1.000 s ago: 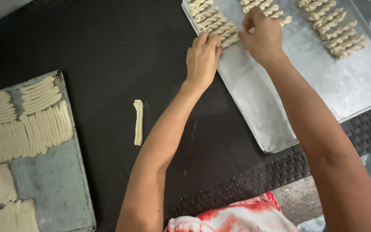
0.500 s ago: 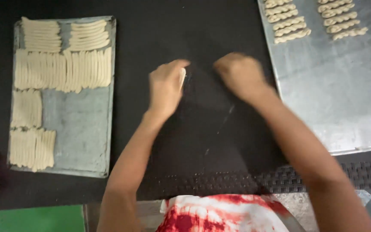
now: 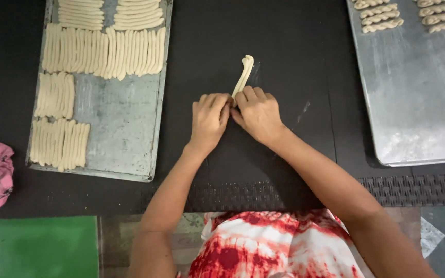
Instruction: Twisting pre-cut dough strips into shapes and placing them on a baking tray
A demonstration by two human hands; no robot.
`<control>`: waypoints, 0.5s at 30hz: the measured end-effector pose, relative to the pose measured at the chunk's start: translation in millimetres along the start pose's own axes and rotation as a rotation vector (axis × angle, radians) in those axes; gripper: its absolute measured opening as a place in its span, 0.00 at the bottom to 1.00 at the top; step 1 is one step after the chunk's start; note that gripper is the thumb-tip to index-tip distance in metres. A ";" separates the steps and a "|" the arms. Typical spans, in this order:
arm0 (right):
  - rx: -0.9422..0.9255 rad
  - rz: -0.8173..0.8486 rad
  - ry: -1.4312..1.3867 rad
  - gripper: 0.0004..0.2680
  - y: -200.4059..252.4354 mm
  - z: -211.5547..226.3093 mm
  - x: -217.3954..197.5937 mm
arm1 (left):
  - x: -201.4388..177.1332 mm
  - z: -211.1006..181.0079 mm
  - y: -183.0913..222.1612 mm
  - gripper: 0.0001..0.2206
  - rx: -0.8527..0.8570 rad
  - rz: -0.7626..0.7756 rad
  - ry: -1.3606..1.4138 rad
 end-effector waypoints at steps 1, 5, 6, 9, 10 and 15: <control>-0.011 -0.036 0.018 0.07 -0.8 -1.1 4.1 | -0.2 -3.0 -1.0 0.04 -0.004 -0.011 -0.042; -0.045 0.007 0.039 0.04 -13.1 -35.3 -1.2 | 0.8 -6.8 2.6 0.02 0.070 -0.053 -0.123; 0.039 0.040 0.020 0.05 -18.9 -57.8 -3.7 | 1.8 -7.8 3.5 0.03 0.084 -0.062 -0.153; 0.199 0.021 -0.119 0.05 -42.7 -126.4 -33.5 | 2.3 -9.5 5.7 0.05 0.095 -0.053 -0.192; 0.269 -0.028 -0.241 0.03 -52.7 -151.5 -48.1 | 2.7 -9.6 5.3 0.07 0.088 -0.033 -0.203; 0.502 -0.031 -0.647 0.07 -95.6 -204.6 -118.2 | -2.0 -11.1 2.6 0.08 0.047 0.011 -0.138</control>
Point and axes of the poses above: each hand's wrist, its own y-axis away from the middle knuckle, its own x-axis out of the palm, z = x × y, the point moved 4 cm from there along -y, towards the middle knuckle, and after that the axes turned 13 degrees about -y, right-handed, at the moved point
